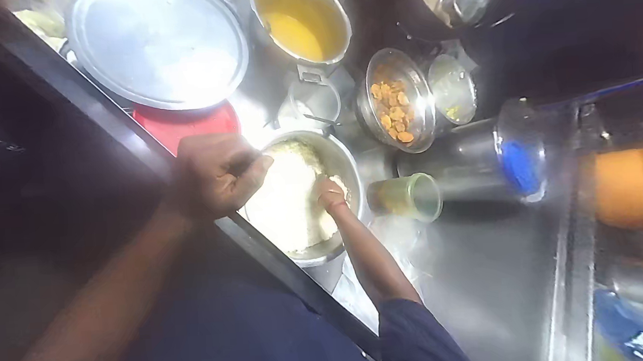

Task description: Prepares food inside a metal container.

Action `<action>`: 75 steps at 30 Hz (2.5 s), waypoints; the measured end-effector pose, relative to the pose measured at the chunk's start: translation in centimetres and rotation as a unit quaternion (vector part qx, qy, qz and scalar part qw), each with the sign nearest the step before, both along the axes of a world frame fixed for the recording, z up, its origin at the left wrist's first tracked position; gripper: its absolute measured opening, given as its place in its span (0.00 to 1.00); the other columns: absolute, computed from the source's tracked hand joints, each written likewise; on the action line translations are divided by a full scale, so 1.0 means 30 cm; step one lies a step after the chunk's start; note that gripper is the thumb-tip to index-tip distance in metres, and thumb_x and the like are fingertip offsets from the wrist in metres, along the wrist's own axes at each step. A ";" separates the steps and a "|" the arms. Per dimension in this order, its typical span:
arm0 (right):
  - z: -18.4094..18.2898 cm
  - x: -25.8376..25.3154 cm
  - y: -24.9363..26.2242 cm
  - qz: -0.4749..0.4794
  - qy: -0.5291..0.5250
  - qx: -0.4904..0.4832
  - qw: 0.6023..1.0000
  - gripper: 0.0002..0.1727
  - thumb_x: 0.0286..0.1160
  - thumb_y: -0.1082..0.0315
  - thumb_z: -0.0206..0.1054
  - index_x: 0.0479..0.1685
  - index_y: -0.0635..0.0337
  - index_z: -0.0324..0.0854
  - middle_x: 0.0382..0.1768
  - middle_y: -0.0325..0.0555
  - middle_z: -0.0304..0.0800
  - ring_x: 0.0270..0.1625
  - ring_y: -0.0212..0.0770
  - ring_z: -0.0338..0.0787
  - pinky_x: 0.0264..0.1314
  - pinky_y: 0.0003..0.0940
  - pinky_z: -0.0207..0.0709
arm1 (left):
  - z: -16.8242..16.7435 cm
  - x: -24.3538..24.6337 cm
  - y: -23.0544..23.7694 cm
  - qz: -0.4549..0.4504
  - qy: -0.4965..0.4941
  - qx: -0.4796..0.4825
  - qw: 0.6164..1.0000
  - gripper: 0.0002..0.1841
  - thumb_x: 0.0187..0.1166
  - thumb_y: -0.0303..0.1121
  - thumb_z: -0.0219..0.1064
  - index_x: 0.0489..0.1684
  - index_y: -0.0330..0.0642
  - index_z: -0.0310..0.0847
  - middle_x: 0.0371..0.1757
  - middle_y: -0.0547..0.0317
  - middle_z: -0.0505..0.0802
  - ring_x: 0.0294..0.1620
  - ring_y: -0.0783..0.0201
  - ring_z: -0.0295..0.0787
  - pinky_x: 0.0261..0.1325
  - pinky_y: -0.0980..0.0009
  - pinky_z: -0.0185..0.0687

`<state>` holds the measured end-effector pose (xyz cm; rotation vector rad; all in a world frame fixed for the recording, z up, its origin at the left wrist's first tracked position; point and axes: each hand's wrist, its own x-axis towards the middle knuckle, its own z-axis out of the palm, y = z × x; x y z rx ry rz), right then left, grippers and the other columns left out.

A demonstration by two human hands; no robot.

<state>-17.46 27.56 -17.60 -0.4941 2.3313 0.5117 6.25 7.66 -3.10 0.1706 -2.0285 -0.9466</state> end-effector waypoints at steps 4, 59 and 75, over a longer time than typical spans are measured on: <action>0.082 0.127 0.051 0.063 -0.066 0.030 0.995 0.28 0.84 0.64 0.57 0.83 0.61 0.63 0.63 0.65 0.87 0.64 0.64 0.90 0.62 0.65 0.82 | -0.003 -0.008 -0.007 -0.018 0.023 0.010 1.000 0.18 0.81 0.38 0.61 0.18 0.41 0.82 0.17 0.63 0.83 0.20 0.79 0.76 0.23 0.80 0.68; 0.116 0.028 0.250 -0.025 -0.030 0.134 0.990 0.37 0.64 0.62 0.77 0.70 0.77 0.73 0.69 0.69 0.82 0.69 0.64 0.86 0.65 0.66 0.80 | -0.027 0.009 -0.030 -0.082 0.113 0.089 0.986 0.17 0.84 0.43 0.64 0.22 0.48 0.78 0.21 0.72 0.83 0.26 0.80 0.81 0.31 0.82 0.75; 0.127 0.070 0.213 -0.067 -0.111 0.014 0.991 0.30 0.80 0.65 0.64 0.75 0.80 0.66 0.69 0.73 0.79 0.72 0.64 0.83 0.73 0.61 0.75 | -0.012 0.003 -0.014 -0.053 0.075 0.079 0.993 0.17 0.81 0.41 0.62 0.18 0.49 0.77 0.20 0.76 0.82 0.25 0.84 0.78 0.29 0.85 0.72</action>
